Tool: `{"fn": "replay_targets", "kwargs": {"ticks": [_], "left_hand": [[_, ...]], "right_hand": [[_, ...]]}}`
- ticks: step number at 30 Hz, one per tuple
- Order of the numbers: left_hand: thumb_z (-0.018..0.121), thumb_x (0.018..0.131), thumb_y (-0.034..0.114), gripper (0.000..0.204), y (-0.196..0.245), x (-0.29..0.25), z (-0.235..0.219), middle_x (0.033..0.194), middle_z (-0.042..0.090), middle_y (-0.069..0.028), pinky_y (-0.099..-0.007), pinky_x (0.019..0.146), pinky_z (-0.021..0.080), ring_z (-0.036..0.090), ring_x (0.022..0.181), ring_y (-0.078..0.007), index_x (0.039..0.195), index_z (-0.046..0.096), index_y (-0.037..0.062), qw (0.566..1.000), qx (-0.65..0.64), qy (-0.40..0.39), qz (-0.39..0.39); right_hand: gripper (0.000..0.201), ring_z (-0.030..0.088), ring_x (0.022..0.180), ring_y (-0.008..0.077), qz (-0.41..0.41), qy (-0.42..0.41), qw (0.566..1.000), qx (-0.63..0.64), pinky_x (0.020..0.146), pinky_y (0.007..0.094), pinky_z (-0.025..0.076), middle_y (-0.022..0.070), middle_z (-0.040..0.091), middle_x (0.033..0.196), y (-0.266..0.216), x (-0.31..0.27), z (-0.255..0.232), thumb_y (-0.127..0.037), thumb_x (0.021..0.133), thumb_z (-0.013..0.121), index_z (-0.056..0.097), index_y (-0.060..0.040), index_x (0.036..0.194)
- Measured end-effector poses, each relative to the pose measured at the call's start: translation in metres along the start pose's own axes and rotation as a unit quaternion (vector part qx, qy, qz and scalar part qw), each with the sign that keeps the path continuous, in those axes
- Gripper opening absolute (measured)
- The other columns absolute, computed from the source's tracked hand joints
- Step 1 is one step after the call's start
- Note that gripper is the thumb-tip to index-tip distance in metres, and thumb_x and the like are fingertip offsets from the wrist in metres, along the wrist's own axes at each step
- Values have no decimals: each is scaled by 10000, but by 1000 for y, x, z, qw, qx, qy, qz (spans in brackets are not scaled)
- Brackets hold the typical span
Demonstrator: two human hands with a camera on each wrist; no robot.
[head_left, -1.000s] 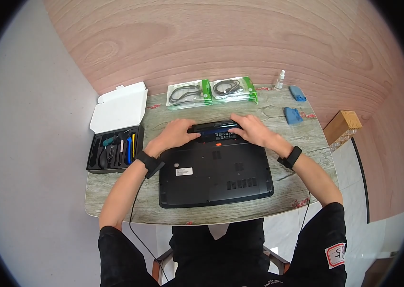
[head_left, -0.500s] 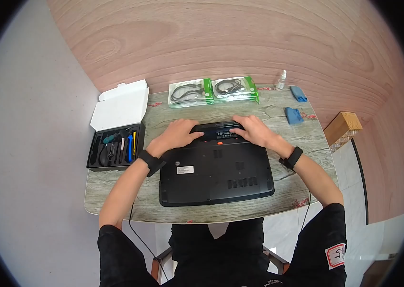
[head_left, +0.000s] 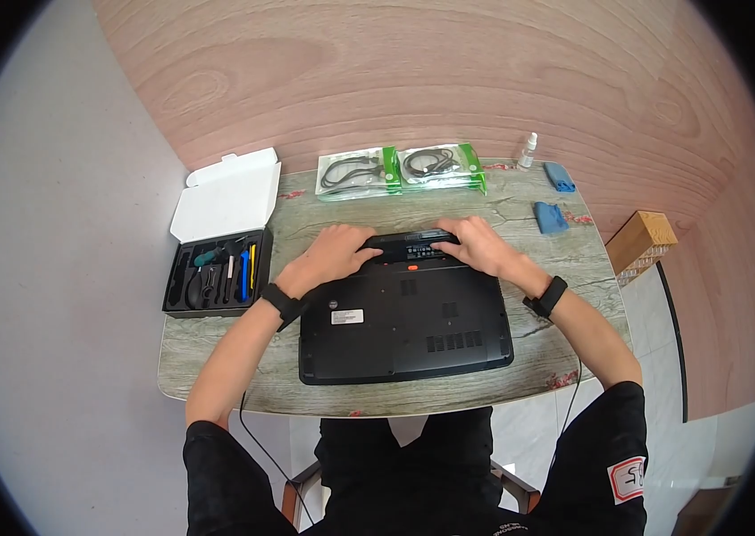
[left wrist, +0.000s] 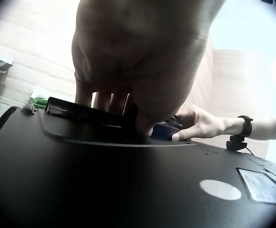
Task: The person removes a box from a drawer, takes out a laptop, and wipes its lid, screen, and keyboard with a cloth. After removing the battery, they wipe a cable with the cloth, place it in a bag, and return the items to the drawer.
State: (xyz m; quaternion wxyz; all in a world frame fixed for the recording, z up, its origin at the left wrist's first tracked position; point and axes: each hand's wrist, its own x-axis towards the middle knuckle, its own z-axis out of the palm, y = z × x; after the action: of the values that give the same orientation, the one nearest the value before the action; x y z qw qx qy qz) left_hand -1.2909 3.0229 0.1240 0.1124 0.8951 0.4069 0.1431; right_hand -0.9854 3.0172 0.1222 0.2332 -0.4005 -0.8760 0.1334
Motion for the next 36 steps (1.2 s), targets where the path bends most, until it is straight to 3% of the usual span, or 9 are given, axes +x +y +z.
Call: {"fn": "replay_targets", "kwargs": {"ticks": [4, 12, 15, 18, 21, 24, 30, 33, 36], "left_hand": [[661, 948, 320, 377, 4, -2, -2, 926, 707, -229, -505, 818, 507, 655, 922, -435, 1160, 680, 9, 1000, 20, 12, 2], [715, 911, 373, 420, -16, 12, 0, 858, 690, -217, -468, 767, 506, 655, 876, -414, 1083, 675, -9, 999, -44, 18, 4], [732, 901, 384, 427, -18, 20, -8, 778, 660, -199, -427, 731, 497, 639, 781, -359, 1010, 669, -24, 998, -64, -15, -14], [736, 905, 391, 432, -16, 31, -23, 716, 621, -139, -386, 676, 467, 583, 701, -249, 950, 662, -32, 986, -101, -121, -61], [738, 913, 395, 434, -17, 37, -30, 678, 569, -70, -358, 634, 436, 518, 665, -163, 905, 654, -31, 970, -147, -165, -106], [737, 920, 400, 436, -24, 42, -28, 661, 539, -33, -345, 621, 428, 504, 654, -135, 888, 648, -26, 969, -144, -181, -85], [727, 931, 333, 369, -26, 40, -26, 708, 619, -73, -354, 664, 450, 528, 682, -166, 997, 685, -28, 981, -125, -134, -61], [746, 899, 362, 442, -24, 39, -25, 619, 485, -102, -403, 589, 370, 438, 604, -219, 806, 602, -45, 983, -135, -116, -54], [725, 931, 297, 346, -23, 39, -25, 799, 685, -127, -357, 704, 475, 567, 716, -188, 1053, 691, -26, 983, -97, -139, -64]], "right_hand": [[288, 683, 816, 410, -3, -2, 1000, -9, 698, 440, 534, 235, 700, 870, -1, -1, 0, -181, 917, 719, 664, -5, 1138], [335, 648, 879, 469, 8, -31, 996, 79, 737, 478, 513, 294, 669, 891, 3, 10, -9, -221, 926, 722, 636, 37, 1121], [388, 645, 915, 475, 3, -34, 997, 66, 766, 478, 509, 306, 667, 927, 10, 14, -9, -248, 931, 718, 613, 53, 1154], [441, 641, 935, 476, 34, -69, 995, 67, 798, 479, 507, 311, 666, 943, 10, 19, -13, -271, 936, 712, 580, 53, 1206], [477, 638, 951, 471, 40, -82, 993, 75, 827, 486, 505, 309, 668, 947, 15, 23, -9, -286, 944, 703, 554, 55, 1244], [456, 638, 945, 458, 39, -76, 994, 65, 820, 478, 502, 299, 669, 963, 18, 22, -8, -295, 957, 690, 559, 45, 1231], [403, 633, 847, 443, -5, -29, 999, 22, 754, 471, 489, 275, 658, 877, 13, 17, -10, -284, 968, 680, 566, 20, 1205], [398, 624, 815, 450, -22, -13, 999, 25, 734, 478, 482, 273, 644, 819, 20, 17, -6, -277, 964, 686, 567, 18, 1202], [392, 621, 804, 456, -11, -26, 999, 33, 722, 480, 481, 272, 639, 802, 15, 17, -10, -271, 957, 693, 569, 18, 1190]]}}
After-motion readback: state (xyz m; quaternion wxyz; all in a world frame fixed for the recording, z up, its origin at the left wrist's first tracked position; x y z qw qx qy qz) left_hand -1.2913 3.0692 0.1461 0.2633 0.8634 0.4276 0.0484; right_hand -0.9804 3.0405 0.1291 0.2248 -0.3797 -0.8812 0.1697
